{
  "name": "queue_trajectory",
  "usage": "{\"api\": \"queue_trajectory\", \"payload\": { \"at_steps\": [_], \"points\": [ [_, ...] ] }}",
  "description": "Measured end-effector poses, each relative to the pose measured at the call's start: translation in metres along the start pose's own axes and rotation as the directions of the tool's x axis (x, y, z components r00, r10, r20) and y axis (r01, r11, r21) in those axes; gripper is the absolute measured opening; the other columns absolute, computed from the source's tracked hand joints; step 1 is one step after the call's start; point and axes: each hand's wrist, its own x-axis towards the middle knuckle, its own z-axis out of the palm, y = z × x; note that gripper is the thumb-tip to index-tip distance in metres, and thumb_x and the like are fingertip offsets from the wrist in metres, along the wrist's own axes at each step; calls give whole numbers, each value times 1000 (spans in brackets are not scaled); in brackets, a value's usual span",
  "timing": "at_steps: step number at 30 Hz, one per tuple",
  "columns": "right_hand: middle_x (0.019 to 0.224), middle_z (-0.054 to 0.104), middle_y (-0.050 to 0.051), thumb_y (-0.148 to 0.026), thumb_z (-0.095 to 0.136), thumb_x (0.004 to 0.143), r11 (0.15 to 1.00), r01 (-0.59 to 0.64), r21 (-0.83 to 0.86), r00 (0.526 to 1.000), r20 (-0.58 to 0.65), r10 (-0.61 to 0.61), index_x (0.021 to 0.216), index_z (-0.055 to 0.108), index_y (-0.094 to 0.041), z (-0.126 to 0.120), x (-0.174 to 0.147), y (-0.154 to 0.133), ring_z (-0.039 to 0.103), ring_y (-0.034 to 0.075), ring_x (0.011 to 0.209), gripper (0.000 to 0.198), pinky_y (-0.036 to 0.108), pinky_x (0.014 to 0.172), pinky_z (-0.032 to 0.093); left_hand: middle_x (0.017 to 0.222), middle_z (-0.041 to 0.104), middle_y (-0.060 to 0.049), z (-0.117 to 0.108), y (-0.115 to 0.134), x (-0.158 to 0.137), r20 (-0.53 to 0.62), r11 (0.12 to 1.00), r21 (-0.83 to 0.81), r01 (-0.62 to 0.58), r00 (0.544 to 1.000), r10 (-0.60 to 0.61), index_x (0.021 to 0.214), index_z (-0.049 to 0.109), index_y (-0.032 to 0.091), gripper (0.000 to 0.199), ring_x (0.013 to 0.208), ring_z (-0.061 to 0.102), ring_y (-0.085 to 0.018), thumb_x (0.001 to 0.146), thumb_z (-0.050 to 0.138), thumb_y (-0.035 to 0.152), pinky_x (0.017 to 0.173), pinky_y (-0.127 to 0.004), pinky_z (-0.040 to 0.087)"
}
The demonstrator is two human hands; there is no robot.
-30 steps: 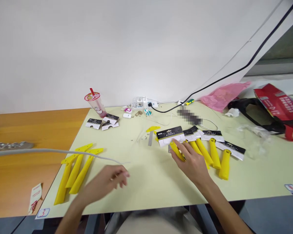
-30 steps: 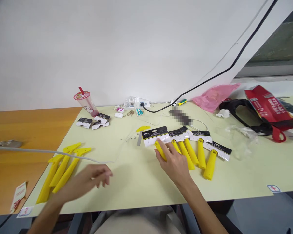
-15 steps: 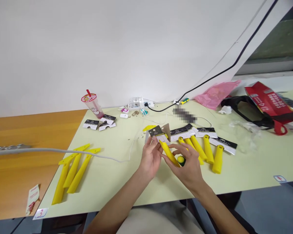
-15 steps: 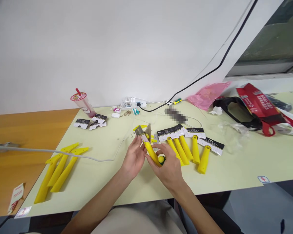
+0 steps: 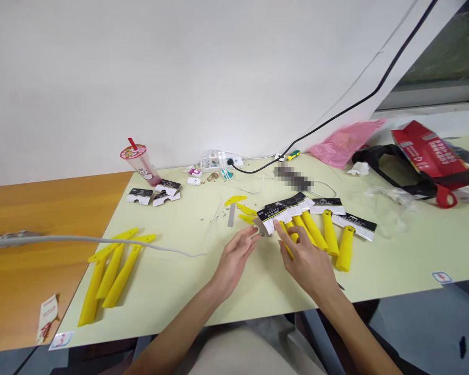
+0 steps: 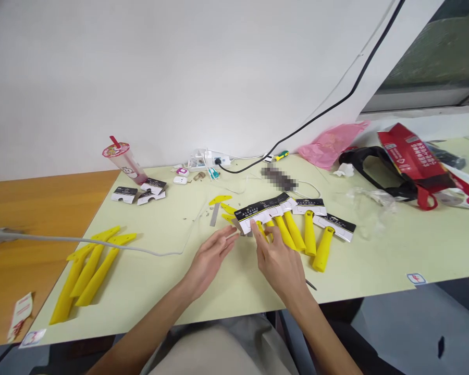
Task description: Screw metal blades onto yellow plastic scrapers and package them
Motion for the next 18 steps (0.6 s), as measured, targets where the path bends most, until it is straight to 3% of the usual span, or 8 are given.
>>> {"api": "queue_trajectory", "payload": {
  "at_steps": [5, 8, 10, 11, 13, 15, 17, 18],
  "points": [
    [127, 69, 16, -22, 49, 106, 976, -17, -217, 991, 124, 45, 164, 53, -32, 22, 6, 7, 69, 19, 63, 59, 29, 46, 43, 119, 81, -11, -51, 42, -74, 140, 831, 553, 50, 979, -151, 118, 80, 23, 37, 113, 76, -26, 105, 63, 54, 106, -40, 56],
    [129, 68, 18, -25, 51, 106, 962, 2, -273, 992, 119, 31, 163, 53, -31, 28, 4, 15, 70, 20, 63, 58, 31, 47, 45, 111, 82, -7, -88, 71, -114, 27, 561, 821, 104, 975, -220, 119, 79, 27, 37, 101, 77, -24, 108, 57, 55, 81, -32, 56],
    [128, 68, 18, -26, 51, 106, 953, 22, -303, 994, 113, 13, 161, 56, -30, 29, 2, 24, 68, 21, 60, 55, 32, 45, 44, 103, 81, -6, -116, 87, -134, -112, 414, 901, 126, 992, -58, 116, 79, 28, 38, 97, 75, -25, 107, 56, 57, 76, -32, 55],
    [128, 68, 18, -27, 51, 107, 950, 28, -310, 995, 104, 5, 161, 57, -29, 29, 1, 28, 68, 21, 59, 54, 33, 44, 43, 97, 79, -6, -131, 92, -140, -175, 346, 929, 133, 980, 94, 112, 78, 27, 39, 91, 73, -25, 106, 55, 58, 77, -34, 55],
    [124, 69, 18, -31, 49, 109, 949, 29, -313, 997, 81, -4, 159, 58, -27, 29, -1, 37, 66, 21, 56, 51, 33, 42, 40, 96, 76, -7, -162, 98, -147, -274, 194, 958, 210, 869, 412, 111, 73, 26, 37, 88, 69, -26, 105, 55, 58, 83, -38, 55],
    [120, 70, 18, -38, 44, 111, 953, 40, -301, 998, 66, -22, 159, 59, -25, 29, -1, 43, 64, 21, 55, 51, 33, 42, 38, 100, 72, -10, -191, 98, -147, -260, 48, 954, 297, 732, 630, 112, 68, 25, 38, 95, 67, -31, 103, 56, 59, 92, -45, 55],
    [119, 69, 19, -43, 40, 112, 958, 66, -278, 997, 60, -51, 158, 59, -25, 28, 0, 46, 64, 23, 55, 53, 33, 42, 37, 109, 71, -15, -215, 95, -142, -213, -64, 931, 360, 676, 705, 115, 63, 23, 44, 105, 66, -37, 99, 57, 63, 100, -55, 54],
    [119, 69, 20, -45, 39, 112, 961, 79, -264, 996, 59, -66, 157, 59, -25, 27, 0, 47, 64, 24, 56, 54, 35, 42, 37, 115, 70, -17, -224, 93, -138, -200, -95, 925, 368, 683, 702, 120, 61, 22, 46, 111, 66, -40, 99, 57, 63, 102, -58, 53]
  ]
}}
